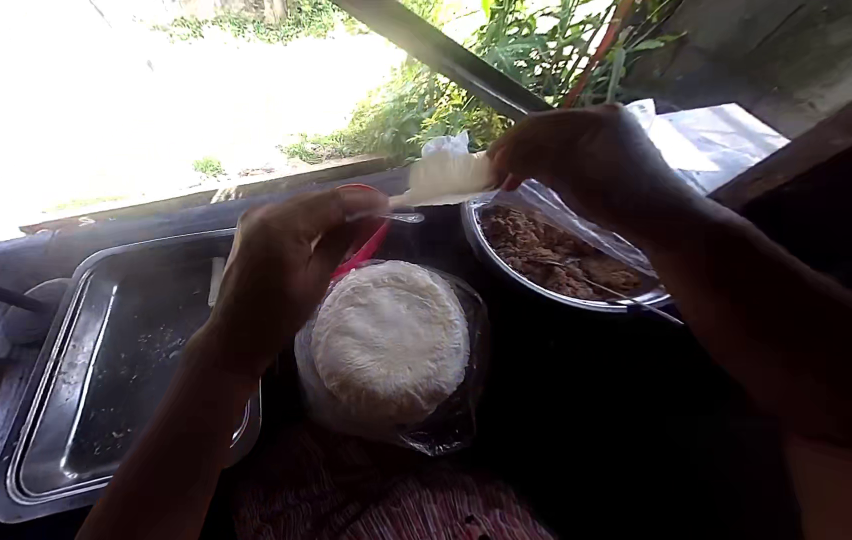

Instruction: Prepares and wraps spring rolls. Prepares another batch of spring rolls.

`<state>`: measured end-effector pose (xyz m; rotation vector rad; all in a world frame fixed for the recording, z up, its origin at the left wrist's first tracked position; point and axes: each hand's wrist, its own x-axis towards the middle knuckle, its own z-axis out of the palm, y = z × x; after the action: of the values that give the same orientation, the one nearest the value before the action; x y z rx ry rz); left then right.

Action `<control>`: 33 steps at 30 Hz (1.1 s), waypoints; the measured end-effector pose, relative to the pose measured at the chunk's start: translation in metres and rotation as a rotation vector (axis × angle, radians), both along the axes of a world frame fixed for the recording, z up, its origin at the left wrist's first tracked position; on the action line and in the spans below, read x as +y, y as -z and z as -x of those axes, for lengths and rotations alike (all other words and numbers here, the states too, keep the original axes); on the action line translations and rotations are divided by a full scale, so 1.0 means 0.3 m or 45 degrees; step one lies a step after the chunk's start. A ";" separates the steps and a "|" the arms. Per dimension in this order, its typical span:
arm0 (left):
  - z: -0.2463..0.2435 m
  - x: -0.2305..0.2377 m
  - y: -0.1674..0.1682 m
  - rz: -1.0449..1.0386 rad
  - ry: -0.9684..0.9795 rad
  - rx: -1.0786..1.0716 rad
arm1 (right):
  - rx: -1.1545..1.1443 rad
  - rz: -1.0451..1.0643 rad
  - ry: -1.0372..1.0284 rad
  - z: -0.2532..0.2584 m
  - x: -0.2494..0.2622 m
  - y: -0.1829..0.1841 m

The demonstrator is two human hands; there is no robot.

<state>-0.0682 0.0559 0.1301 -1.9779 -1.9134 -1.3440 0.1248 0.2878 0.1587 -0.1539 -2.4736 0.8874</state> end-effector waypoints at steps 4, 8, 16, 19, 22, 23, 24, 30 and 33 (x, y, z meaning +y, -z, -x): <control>-0.161 -0.103 0.217 0.124 0.055 0.464 | -0.792 -0.338 0.306 -0.190 0.055 0.052; -0.232 -0.147 0.447 0.183 0.028 0.526 | -1.629 -0.418 0.692 -0.277 0.059 0.169; -0.240 -0.170 0.468 0.284 0.015 0.369 | -1.307 -0.593 0.906 -0.418 0.112 0.156; -0.243 -0.173 0.467 0.316 0.022 0.326 | -1.384 -0.622 0.961 -0.458 0.106 0.148; -0.243 -0.173 0.461 0.345 0.034 0.292 | -1.451 -0.605 1.013 -0.486 0.091 0.152; -0.243 -0.174 0.460 0.350 0.037 0.285 | -1.444 -0.601 1.026 -0.495 0.089 0.155; -0.242 -0.175 0.459 0.354 0.038 0.283 | -1.431 -0.604 1.036 -0.503 0.087 0.158; -0.238 -0.180 0.460 0.358 0.042 0.285 | -1.471 -0.654 1.015 -0.518 0.091 0.165; -0.240 -0.181 0.461 0.359 0.038 0.287 | -1.511 -0.670 0.932 -0.521 0.104 0.149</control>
<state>0.0037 0.0017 -0.0083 -2.1785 -2.0628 -0.8487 0.2811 0.3191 0.1141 -1.6442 -3.0850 -0.3295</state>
